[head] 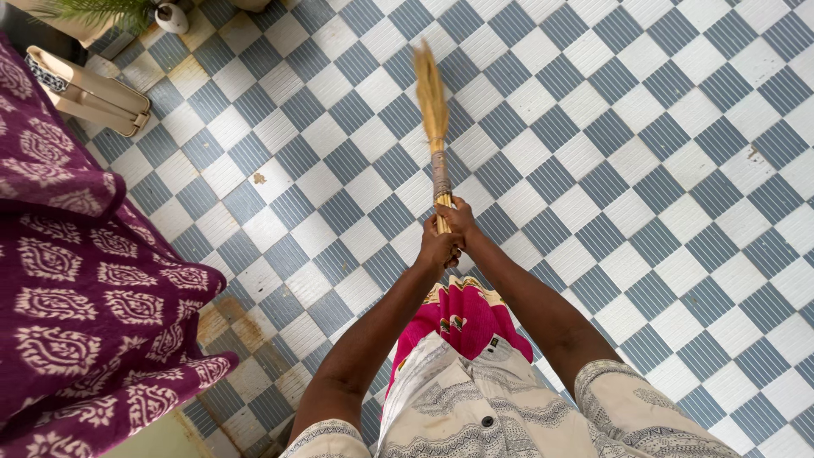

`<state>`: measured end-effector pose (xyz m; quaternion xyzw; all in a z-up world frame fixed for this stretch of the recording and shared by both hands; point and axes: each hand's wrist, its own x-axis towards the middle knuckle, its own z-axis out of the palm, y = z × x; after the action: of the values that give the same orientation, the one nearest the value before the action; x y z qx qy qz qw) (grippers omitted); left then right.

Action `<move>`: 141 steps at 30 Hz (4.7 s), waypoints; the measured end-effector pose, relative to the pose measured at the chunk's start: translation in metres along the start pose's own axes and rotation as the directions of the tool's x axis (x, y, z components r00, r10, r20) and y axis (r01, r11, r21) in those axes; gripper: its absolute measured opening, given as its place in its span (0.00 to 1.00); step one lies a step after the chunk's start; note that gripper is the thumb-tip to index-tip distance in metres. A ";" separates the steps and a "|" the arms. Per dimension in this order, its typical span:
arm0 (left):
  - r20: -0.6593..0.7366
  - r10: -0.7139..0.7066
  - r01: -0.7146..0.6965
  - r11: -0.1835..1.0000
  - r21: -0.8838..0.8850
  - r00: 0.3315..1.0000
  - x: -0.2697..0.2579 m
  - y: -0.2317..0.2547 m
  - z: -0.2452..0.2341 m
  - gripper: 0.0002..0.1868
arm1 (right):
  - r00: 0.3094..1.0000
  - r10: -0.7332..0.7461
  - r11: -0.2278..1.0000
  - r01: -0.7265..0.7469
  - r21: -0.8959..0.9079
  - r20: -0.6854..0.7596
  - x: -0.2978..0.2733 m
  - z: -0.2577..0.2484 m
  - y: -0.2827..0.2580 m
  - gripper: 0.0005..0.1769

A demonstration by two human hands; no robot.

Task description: The person sweeps a tiled floor using a traditional straw broom. They move systematically across the room, sweeping around various items such as potted plants, bags, and a plastic table. The camera angle is a first-person perspective looking down at the broom and the floor.

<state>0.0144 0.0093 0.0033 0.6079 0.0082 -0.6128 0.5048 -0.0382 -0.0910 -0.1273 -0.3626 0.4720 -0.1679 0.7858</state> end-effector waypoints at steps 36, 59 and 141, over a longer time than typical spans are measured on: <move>0.076 -0.043 0.042 0.999 0.015 0.996 0.048 0.034 -0.054 0.55 | 0.992 -0.114 0.993 0.113 -0.021 -0.059 0.032 0.046 -0.009 0.21; 0.037 -0.141 0.140 0.989 0.036 0.989 0.114 0.078 -0.068 0.50 | 0.982 -0.008 0.996 -0.008 -0.085 -0.189 0.090 0.074 -0.050 0.18; 0.219 -0.280 0.178 0.902 0.393 0.935 0.209 0.250 -0.098 0.49 | 0.905 -0.070 0.938 0.203 0.282 -0.420 0.201 0.147 -0.117 0.21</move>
<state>0.2957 -0.1798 -0.0290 0.5971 -0.1034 -0.7358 0.3024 0.1976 -0.2318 -0.1239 -0.2210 0.5635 -0.3682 0.7057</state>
